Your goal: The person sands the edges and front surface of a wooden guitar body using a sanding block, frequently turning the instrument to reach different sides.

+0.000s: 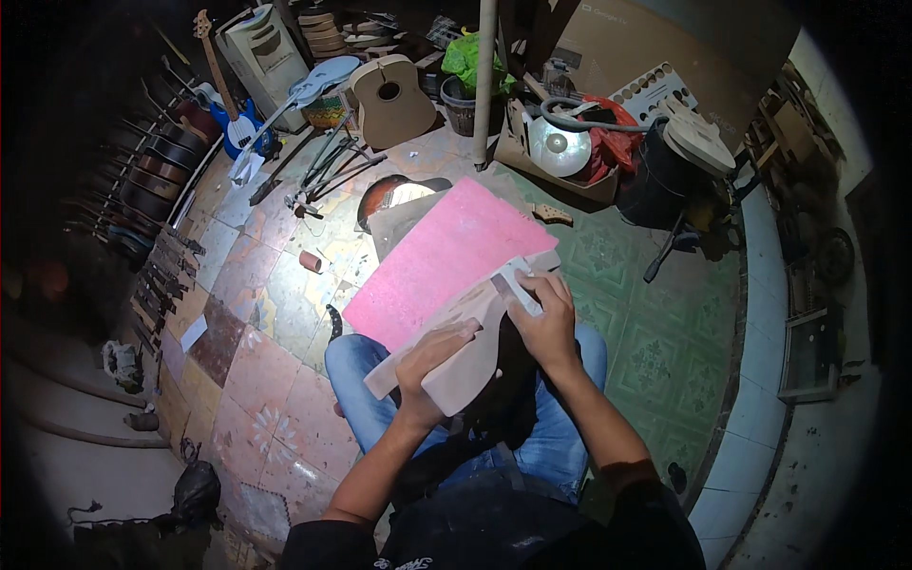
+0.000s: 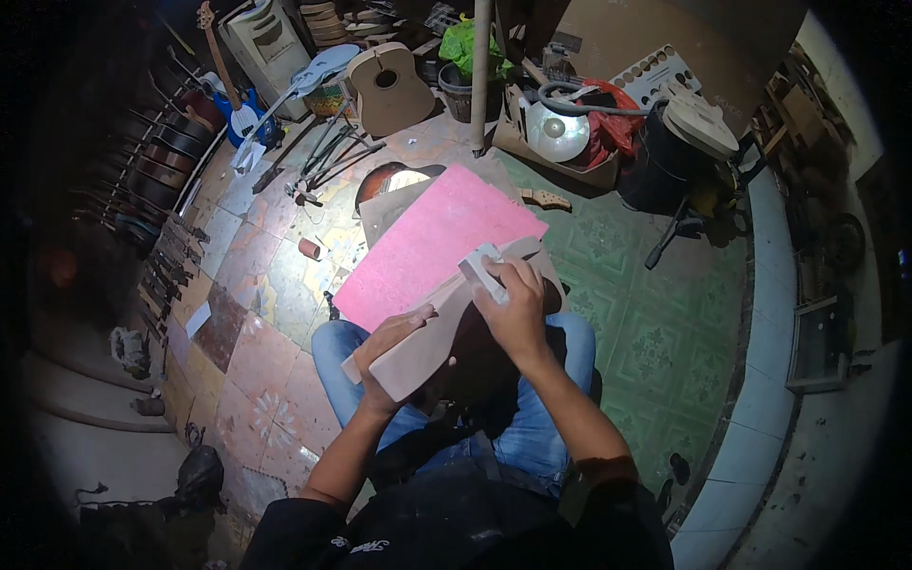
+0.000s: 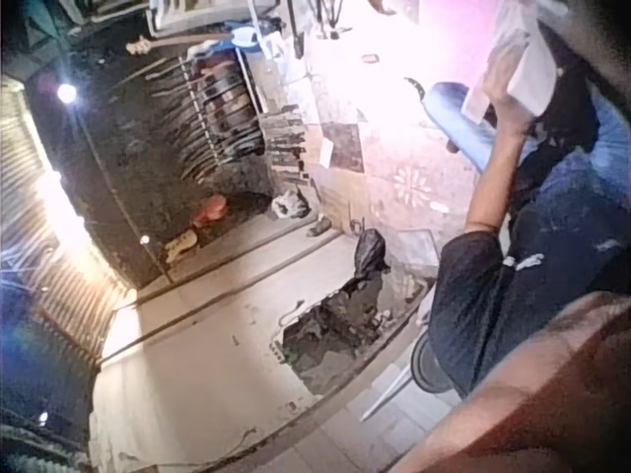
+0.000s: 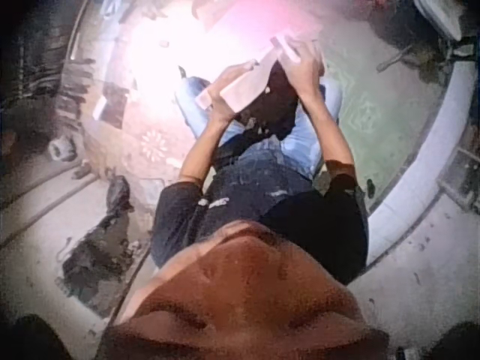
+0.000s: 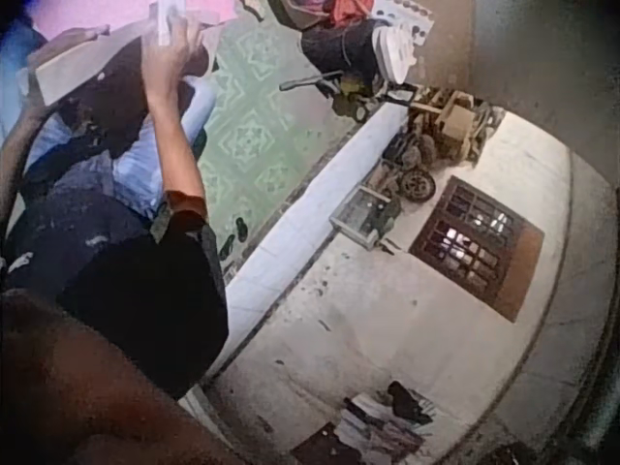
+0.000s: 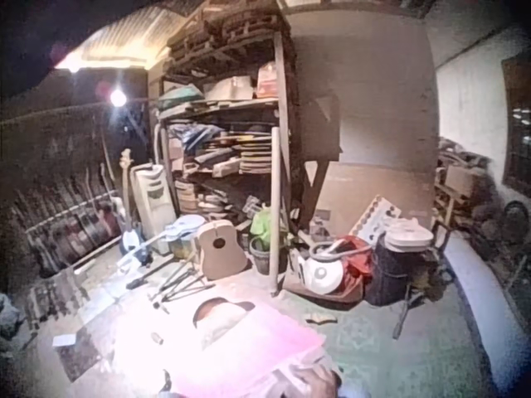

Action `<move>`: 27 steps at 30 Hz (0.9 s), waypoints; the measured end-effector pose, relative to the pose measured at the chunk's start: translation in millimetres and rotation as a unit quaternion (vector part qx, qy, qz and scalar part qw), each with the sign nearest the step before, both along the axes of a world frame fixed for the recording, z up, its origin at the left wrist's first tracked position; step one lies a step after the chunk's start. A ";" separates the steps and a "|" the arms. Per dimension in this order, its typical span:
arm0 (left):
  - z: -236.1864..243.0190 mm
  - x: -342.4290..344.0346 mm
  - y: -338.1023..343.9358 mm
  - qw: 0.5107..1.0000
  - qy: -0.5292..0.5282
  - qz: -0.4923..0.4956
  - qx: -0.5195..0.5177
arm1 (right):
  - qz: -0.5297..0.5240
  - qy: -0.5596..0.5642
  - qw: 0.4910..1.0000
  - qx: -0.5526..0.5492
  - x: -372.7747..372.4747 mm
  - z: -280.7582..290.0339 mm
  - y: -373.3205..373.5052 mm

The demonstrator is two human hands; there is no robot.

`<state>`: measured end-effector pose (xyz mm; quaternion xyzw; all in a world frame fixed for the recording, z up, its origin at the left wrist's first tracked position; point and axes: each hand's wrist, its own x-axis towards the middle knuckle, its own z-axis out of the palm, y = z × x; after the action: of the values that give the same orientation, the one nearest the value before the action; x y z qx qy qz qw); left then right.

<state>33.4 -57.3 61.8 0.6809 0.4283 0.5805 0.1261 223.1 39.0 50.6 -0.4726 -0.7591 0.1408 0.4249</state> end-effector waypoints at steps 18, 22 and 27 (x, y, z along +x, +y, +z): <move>3.9 -10.3 3.5 0.999 -0.034 0.004 -0.016 | 0.096 0.152 0.965 -0.190 -8.1 8.7 -17.8; 3.4 -13.6 1.6 0.999 -0.044 -0.002 -0.017 | 0.139 0.238 0.937 -0.215 -5.2 2.6 -28.7; 1.7 -14.4 3.7 0.999 -0.040 0.009 -0.007 | 0.128 0.241 0.913 -0.304 -8.0 17.5 -28.5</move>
<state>18.9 -53.6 63.5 0.6525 0.4333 0.6050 0.1427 215.1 10.5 68.1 -0.4298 -0.6082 0.5273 0.4090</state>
